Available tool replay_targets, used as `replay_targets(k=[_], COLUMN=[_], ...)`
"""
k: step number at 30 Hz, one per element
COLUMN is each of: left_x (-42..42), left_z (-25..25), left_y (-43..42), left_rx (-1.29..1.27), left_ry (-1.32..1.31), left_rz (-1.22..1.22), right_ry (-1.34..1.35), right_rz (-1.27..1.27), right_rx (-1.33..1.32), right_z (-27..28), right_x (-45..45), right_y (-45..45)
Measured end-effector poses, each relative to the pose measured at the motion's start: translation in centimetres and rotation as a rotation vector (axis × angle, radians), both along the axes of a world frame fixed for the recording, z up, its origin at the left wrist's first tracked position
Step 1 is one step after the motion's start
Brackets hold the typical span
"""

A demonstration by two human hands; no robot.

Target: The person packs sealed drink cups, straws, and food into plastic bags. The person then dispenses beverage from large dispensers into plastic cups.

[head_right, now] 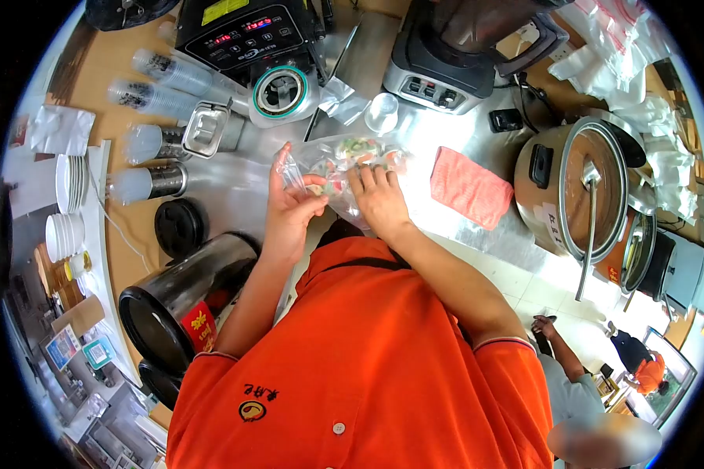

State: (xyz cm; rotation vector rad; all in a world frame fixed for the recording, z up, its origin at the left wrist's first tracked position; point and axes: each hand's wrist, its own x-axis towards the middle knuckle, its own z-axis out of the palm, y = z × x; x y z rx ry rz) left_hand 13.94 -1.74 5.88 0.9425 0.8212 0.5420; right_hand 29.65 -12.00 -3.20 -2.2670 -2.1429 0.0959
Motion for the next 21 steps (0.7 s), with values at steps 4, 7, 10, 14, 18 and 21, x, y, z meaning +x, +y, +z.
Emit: replay_targets(k=[4, 7, 10, 14, 18, 21], left_x=[0.1, 0.2, 0.1, -0.1, 2.9, 5.4], left_z=[0.9, 1.2, 1.8, 2.4, 3.9, 6.2], left_y=[0.8, 1.3, 0.6, 1.4, -0.4, -3.7], left_rx=[-0.118, -0.132, -0.109, -0.03, 0.012, 0.828], left_ry=[-0.052, -0.035, 0.051, 0.145, 0.087, 0.529], left_rz=[0.016, 0.005, -0.001, -0.224, -0.313, -0.692], right_ry=[0.046, 0.307, 0.374, 1.462, 2.207, 2.275], right_rz=[0.029, -0.229, -0.724, -0.848, -0.719, -0.65], right_rx=[0.102, 0.38, 0.157, 0.141, 0.198, 0.007], right_z=[1.3, 7.7, 6.1, 4.6, 10.2, 9.5], right_x=[0.9, 2.3, 4.9, 7.2, 5.3, 3.1], right_y=[-0.9, -4.2, -4.9, -5.6, -3.5, -2.5])
